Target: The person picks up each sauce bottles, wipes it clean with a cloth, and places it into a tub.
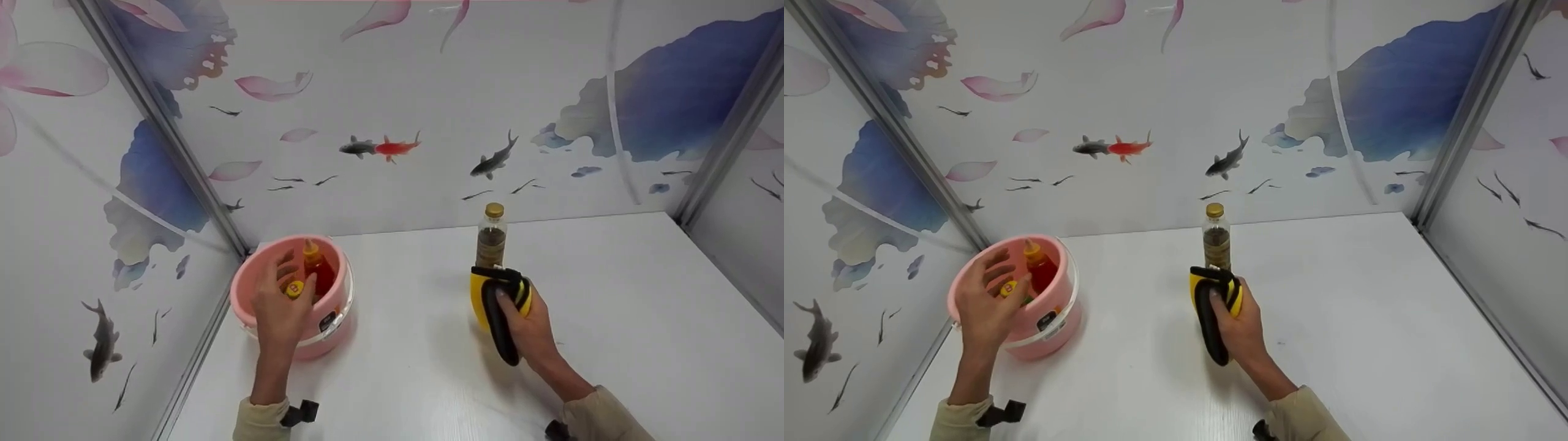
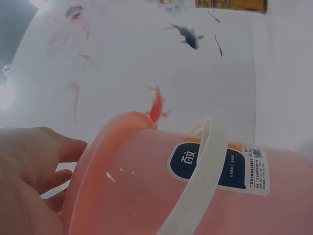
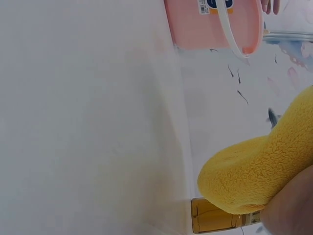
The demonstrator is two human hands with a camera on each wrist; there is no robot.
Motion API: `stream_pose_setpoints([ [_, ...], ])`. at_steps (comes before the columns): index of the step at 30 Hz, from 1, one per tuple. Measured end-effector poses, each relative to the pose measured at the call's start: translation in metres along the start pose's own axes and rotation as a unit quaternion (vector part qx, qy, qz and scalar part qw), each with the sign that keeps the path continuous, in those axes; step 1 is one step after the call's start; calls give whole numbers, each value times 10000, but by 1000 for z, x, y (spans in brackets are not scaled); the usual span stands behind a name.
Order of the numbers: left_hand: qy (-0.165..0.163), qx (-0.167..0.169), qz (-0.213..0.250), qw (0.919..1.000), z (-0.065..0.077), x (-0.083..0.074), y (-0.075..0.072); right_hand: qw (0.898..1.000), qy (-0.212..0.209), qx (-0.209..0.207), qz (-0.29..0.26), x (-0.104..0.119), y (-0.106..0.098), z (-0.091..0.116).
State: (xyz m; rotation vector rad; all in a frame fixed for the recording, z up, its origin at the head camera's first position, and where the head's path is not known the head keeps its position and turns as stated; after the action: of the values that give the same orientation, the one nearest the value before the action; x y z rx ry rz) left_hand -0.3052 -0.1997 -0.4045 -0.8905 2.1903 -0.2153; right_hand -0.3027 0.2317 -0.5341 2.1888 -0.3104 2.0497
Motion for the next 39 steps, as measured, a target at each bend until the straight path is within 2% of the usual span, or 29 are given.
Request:
stream_pose_setpoints([
  [4, 101, -162, 127, 9997, 0, -4, 1, 10000, -26, 52, -39, 1, 0, -1],
  [7, 302, -367, 155, 9988, 1, -10, 0, 10000, -33, 71, -61, 0, 0, -1],
  [10, 696, -594, 104, 9958, 2, -19, 2, 10000, -19, 57, -51, 0, 0, -1],
  [14, 1382, -798, 174, 9870, 4, -36, 9, 10000, 1, 37, -31, 0, 0, -1],
  [17, 1903, -688, 404, 9785, 5, -50, 22, 10000, -1, 7, -13, 0, -1, -1],
  [19, 2215, -481, 529, 9725, 5, -59, 36, 10000, -8, -15, -4, 0, -2, -1],
  [23, 2566, 51, 710, 9639, 10, -73, 68, 10000, -28, -38, -26, 0, -2, -1],
  [25, 2593, 355, 727, 9624, 13, -77, 86, 10000, -36, -57, -24, -1, -2, -1],
  [27, 2456, 713, 800, 9634, 16, -79, 105, 10000, -40, -81, -38, -1, -2, -1],
  [31, 1920, 1487, 1119, 9636, 23, -77, 148, 9998, -69, -157, -88, -1, -3, -2],
  [34, 1479, 1969, 1309, 9603, 32, -72, 182, 9997, -96, -200, -136, -1, -4, -2],
  [39, 966, 2467, 1457, 9532, 48, -64, 232, 9996, -46, -244, -136, -1, -6, -1],
])
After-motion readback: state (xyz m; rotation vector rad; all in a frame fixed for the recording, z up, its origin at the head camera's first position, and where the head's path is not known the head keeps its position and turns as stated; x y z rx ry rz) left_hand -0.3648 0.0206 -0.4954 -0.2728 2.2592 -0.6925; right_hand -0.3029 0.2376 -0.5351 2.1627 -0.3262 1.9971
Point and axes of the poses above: each hand's wrist, its own z-axis away from the middle knuckle, its own y-axis out of the palm, x = y × z, the point moved 6 cm from there along -z, towards the middle knuckle, and after that the axes turned 10 degrees about y, right-handed, at the moved point
